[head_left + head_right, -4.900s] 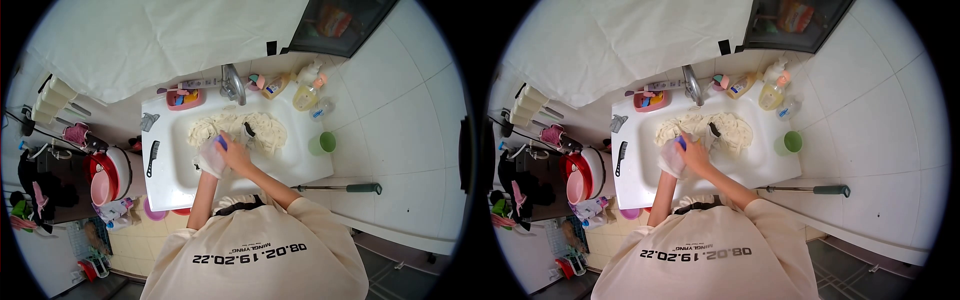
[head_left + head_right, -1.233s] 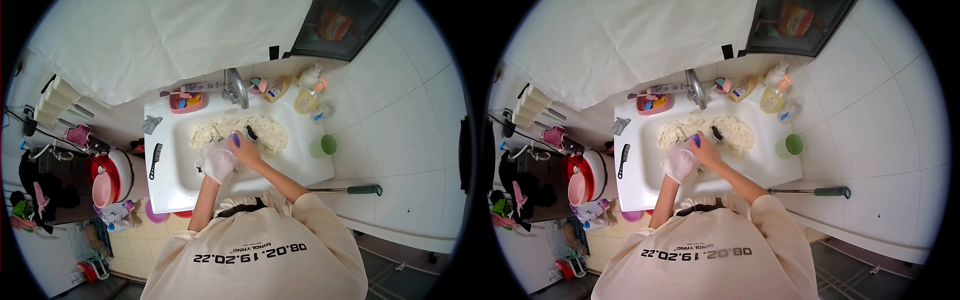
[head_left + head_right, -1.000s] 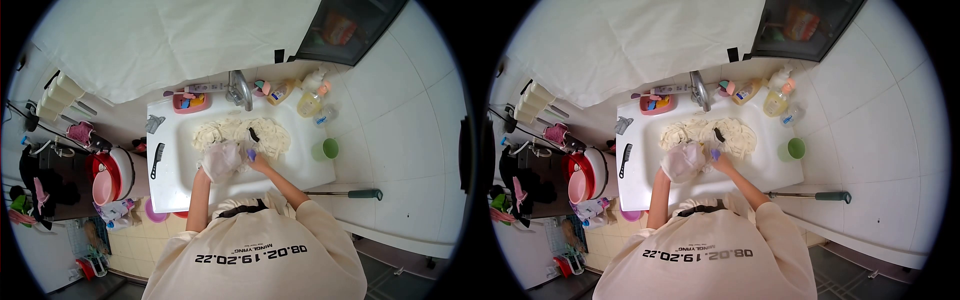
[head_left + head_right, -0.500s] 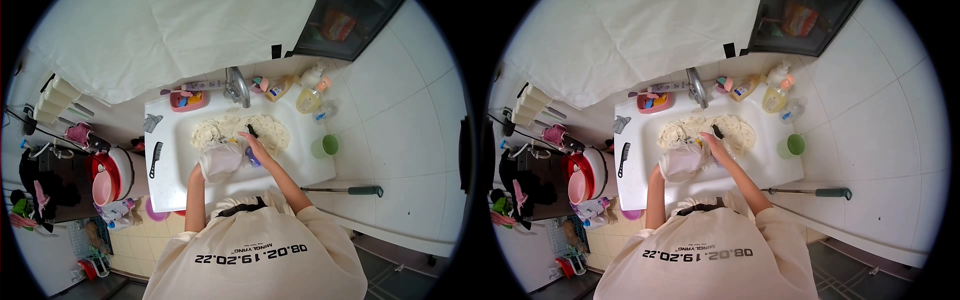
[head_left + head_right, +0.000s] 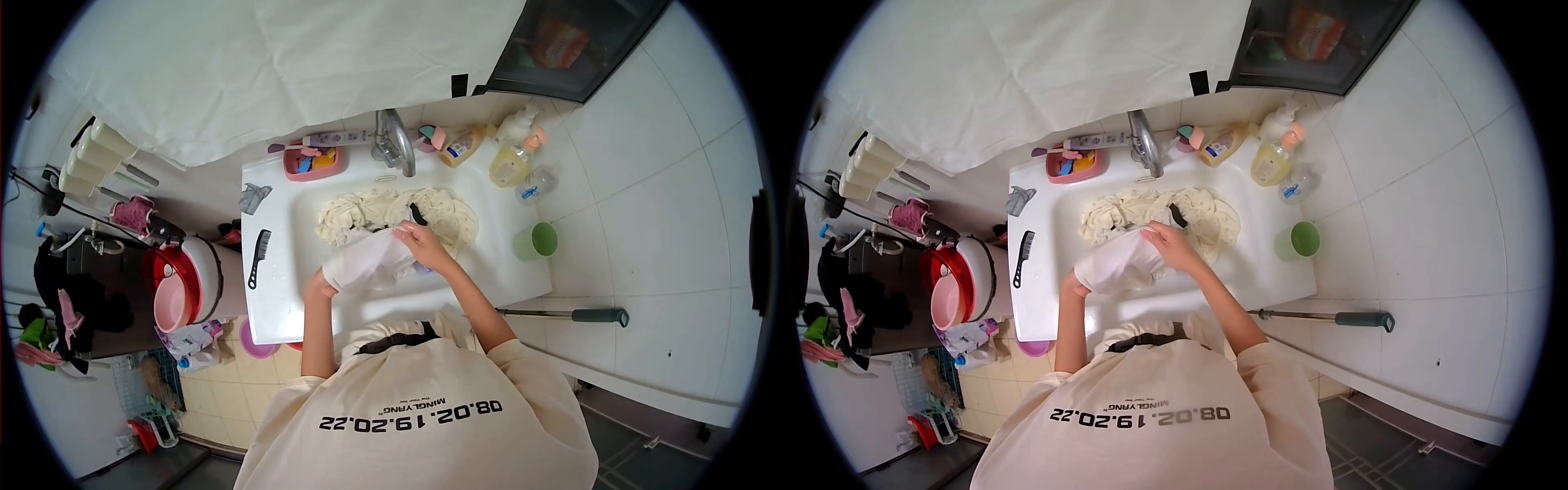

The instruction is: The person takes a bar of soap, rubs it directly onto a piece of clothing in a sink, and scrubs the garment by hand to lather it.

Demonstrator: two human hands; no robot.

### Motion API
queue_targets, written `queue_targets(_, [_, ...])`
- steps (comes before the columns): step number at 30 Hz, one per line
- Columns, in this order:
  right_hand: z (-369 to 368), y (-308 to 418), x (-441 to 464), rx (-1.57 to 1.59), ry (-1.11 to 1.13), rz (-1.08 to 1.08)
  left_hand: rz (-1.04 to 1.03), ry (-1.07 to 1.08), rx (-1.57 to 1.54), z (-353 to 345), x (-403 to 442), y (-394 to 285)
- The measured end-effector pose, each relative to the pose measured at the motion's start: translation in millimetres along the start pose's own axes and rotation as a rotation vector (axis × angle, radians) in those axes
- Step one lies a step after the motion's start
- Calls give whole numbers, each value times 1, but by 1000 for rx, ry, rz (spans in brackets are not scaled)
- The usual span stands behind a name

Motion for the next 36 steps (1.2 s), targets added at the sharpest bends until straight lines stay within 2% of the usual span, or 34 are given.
queue_targets(2, [1,4,3,-53,-40,-3,-124,56,-285,-8,3,0])
queue_targets(4, [11,8,1,-179,-251,-22,-201,135,-362,-18,0,-10])
queue_targets(5, [12,5,2,-179,-251,-23,-280,214,-440,-27,-4,-19])
queue_targets(6, [17,0,1,-128,-315,-48,-280,213,-440,-32,-7,-25])
queue_targets(7, [21,-5,1,-77,-377,-72,-186,222,-513,-52,-10,-34])
queue_targets(8, [19,1,2,-75,-375,-70,-91,229,-586,-65,-9,-36])
queue_targets(9, [14,7,3,-167,-355,-83,-91,223,-588,-62,-1,-27])
queue_targets(11, [4,18,4,-259,-336,-99,-169,-50,-34,-57,17,-20])
queue_targets(12, [1,23,5,-281,-345,-95,-35,-72,188,-71,20,-19])
queue_targets(13, [-1,28,6,-304,-356,-91,-35,-68,189,-78,24,-17])
queue_targets(15, [-2,33,5,-326,-399,-84,-165,-289,270,-79,23,-22])
queue_targets(16, [-4,34,3,-385,-419,-95,-195,-468,136,-78,20,-24])
queue_targets(18, [-17,36,-2,-444,-441,-106,-249,-482,169,-75,18,-26])
queue_targets(20, [-45,41,-7,-646,-302,-156,-410,-539,316,-79,13,-39])
queue_targets(23, [-40,36,3,-652,-274,-110,-338,-591,285,-81,9,-34])
queue_targets(24, [-32,13,15,-630,-249,-170,-333,-591,286,-85,8,-32])
queue_targets(26, [-35,18,18,-737,-267,-149,-489,-669,540,-99,1,-48])
queue_targets(27, [-38,24,21,-847,-284,-122,-490,-667,539,-95,-2,-50])
queue_targets(28, [-48,56,11,-807,-280,-93,-386,-657,459,-83,-4,-50])
queue_targets(29, [-54,57,6,-809,-283,-90,-282,-647,381,-70,-7,-49])
queue_targets(30, [-63,58,3,-702,-240,-12,-312,-555,308,-61,-6,-46])
queue_targets(31, [-69,58,2,-594,-196,63,-311,-556,309,-64,-4,-44])
queue_targets(33, [-54,44,15,-521,-145,51,-438,-737,364,-68,-7,-44])
queue_targets(34, [-41,42,22,-517,-214,7,-433,-737,362,-70,-8,-44])
queue_targets(36, [-35,41,20,-552,-326,-79,-466,-694,625,-81,-7,-58])
Point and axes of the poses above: each hand's wrist, its own x-axis towards the middle knuckle, its own z-axis out of the back of the hand, y = z × x, the point moved 6 cm from there along x, towards the middle knuckle, and after that the axes turned 13 degrees about y, right-handed, at the moved point
